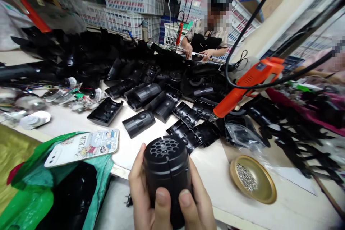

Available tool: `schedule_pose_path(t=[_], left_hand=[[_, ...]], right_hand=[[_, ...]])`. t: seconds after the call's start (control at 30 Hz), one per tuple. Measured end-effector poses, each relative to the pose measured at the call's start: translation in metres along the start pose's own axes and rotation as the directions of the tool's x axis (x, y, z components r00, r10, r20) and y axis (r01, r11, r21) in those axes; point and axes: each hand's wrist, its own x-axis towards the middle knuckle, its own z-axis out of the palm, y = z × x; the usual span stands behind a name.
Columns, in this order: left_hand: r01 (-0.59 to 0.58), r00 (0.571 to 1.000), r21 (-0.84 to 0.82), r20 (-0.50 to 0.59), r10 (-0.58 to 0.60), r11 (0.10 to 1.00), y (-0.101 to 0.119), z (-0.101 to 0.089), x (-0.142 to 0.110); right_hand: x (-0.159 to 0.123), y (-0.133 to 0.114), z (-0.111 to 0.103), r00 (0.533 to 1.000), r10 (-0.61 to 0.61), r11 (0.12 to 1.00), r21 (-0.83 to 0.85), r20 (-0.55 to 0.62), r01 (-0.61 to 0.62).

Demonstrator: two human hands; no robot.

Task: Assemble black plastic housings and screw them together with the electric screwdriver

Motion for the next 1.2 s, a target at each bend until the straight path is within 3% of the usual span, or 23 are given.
schedule_pose_path(t=[0.17,0.3,0.43,0.53,0.6,0.67,0.73,0.83,0.93,1.07,1.13,1.2], left_hand=[[0.053,0.994,-0.027,0.097,-0.050,0.998,-0.003,-0.009,0.006],[0.174,0.957,-0.088,0.250,-0.148,0.981,0.006,-0.015,0.025],[0.325,0.850,-0.048,0.452,-0.269,0.945,0.013,-0.029,0.041],[0.443,0.729,-0.039,0.597,-0.335,0.896,0.005,-0.033,0.041],[0.472,0.672,0.022,0.638,-0.376,0.881,-0.008,-0.034,0.037],[0.447,0.653,0.104,0.641,-0.403,0.889,-0.021,-0.035,0.035],[0.405,0.637,0.174,0.651,-0.414,0.898,-0.031,-0.038,0.034],[0.327,0.630,0.222,0.673,-0.388,0.918,-0.039,-0.044,0.034],[0.326,0.648,0.224,0.655,-0.390,0.918,-0.037,-0.046,0.033],[0.374,0.735,0.262,0.502,-0.456,0.890,-0.017,-0.045,0.034],[0.306,0.791,0.321,0.438,-0.427,0.896,-0.004,-0.046,0.034],[0.212,0.805,0.381,0.454,-0.382,0.900,0.007,-0.047,0.033]], right_hand=[[0.005,0.002,-0.001,0.991,-0.116,0.993,0.015,0.071,0.115],[0.008,-0.001,-0.008,0.985,-0.101,0.995,-0.009,0.139,0.103],[0.032,-0.010,-0.045,0.947,-0.094,0.990,-0.074,0.306,0.123],[0.058,-0.025,-0.068,0.941,-0.247,0.962,-0.058,0.232,0.267],[0.069,-0.036,-0.070,0.904,-0.301,0.946,-0.028,0.302,0.324],[0.071,-0.042,-0.064,0.836,-0.270,0.951,0.000,0.477,0.308],[0.066,-0.042,-0.055,0.791,-0.255,0.958,0.033,0.556,0.285],[0.056,-0.032,-0.045,0.824,-0.313,0.948,0.106,0.472,0.300],[0.052,-0.021,-0.043,0.840,-0.315,0.949,0.127,0.442,0.289],[0.056,-0.022,-0.046,0.860,-0.294,0.955,0.082,0.416,0.287],[0.060,-0.025,-0.046,0.887,-0.277,0.960,0.057,0.370,0.276],[0.063,-0.025,-0.045,0.925,-0.176,0.984,0.039,0.336,0.173]])
